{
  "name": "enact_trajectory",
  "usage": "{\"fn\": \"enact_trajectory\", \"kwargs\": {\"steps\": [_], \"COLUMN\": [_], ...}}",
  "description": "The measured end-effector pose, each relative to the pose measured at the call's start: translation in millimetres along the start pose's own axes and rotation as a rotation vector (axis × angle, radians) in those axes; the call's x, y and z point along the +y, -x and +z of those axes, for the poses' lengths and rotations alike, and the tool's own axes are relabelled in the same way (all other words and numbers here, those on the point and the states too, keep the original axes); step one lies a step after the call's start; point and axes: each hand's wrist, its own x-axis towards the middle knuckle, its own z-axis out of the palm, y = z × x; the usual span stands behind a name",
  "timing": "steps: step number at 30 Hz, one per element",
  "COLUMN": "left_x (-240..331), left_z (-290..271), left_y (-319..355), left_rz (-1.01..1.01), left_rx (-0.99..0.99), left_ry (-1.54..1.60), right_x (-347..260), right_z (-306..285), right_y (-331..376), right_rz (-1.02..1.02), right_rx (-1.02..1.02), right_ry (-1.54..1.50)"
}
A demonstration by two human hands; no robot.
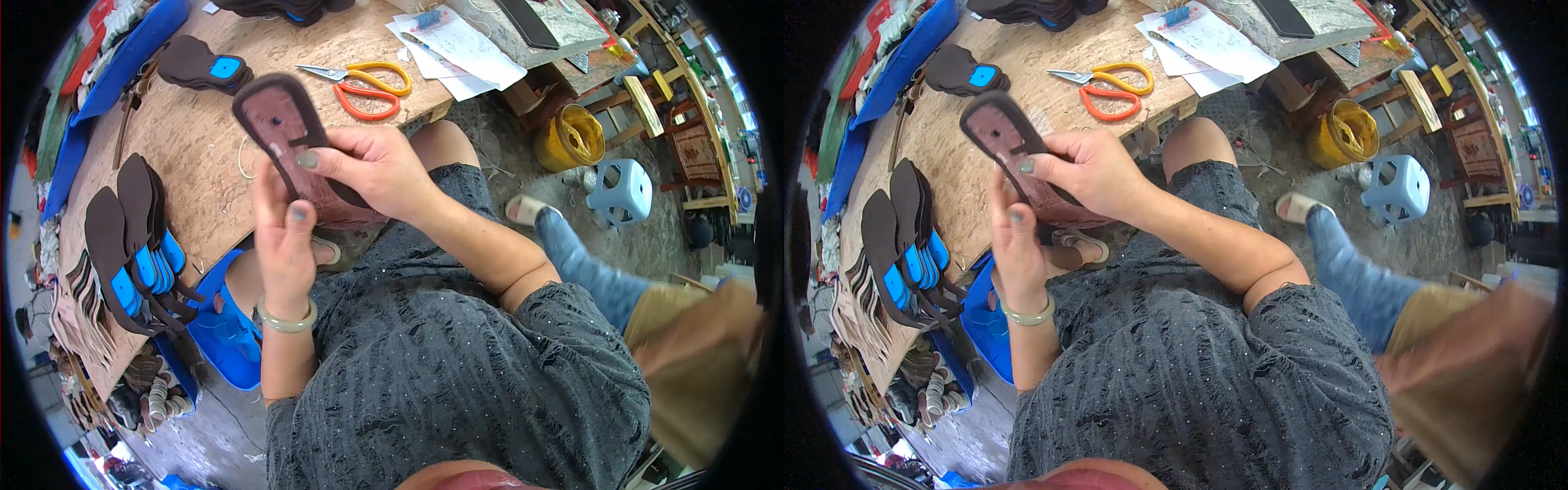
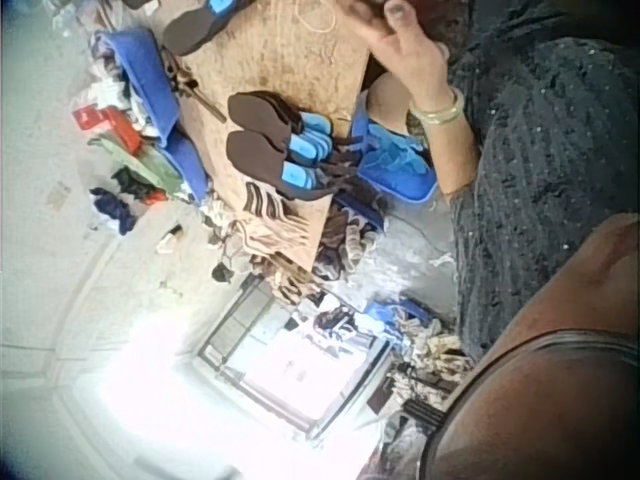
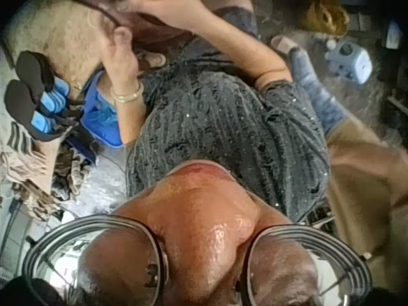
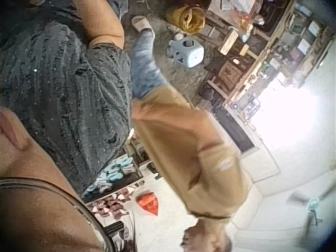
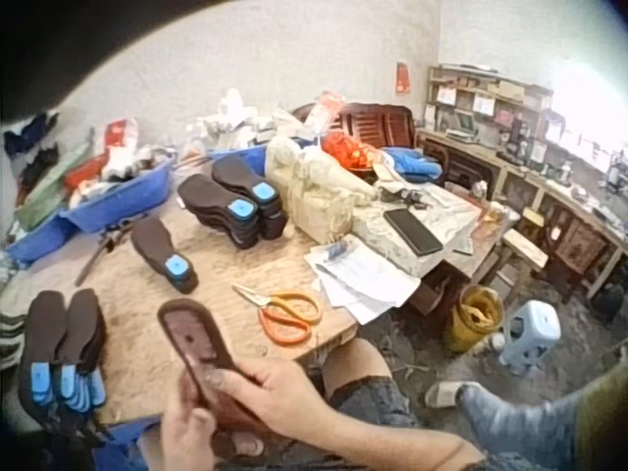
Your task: The recorder is assembling and trimming insole components for shoes, using scissors and manual manipulation.
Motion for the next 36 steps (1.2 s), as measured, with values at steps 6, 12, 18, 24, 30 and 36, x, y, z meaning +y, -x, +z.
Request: {"fn": "enact_trajectory", "kwargs": {"steps": [6, 12, 18, 24, 30, 36], "left_x": [-2, -6, -3, 24, 33, 46], "left_z": [4, -2, -5, -7, -10, -32], "left_y": [-4, 0, 8, 14, 17, 18], "left_rz": [-0.381, -0.532, -0.503, -0.461, -0.187, -0.572], "left_rx": [0.005, -0.076, -0.104, -0.129, -0.003, -0.076], "left_ry": [0.412, 0.492, 0.426, 0.466, 0.100, 0.581], "right_x": [0, 8, -8, -17, -79, -105], "right_z": [-16, -36, -11, 3, 13, 25], "right_y": [-2, -39, -43, -32, -17, -28], "right_rz": [0.093, 0.211, 0.201, 0.056, -0.211, -1.387], "right_rx": [-0.008, -0.208, -0.384, -0.652, -0.542, -0.715], "right_ry": [0.095, -0.374, -0.257, -0.454, -0.027, 0.527]}}
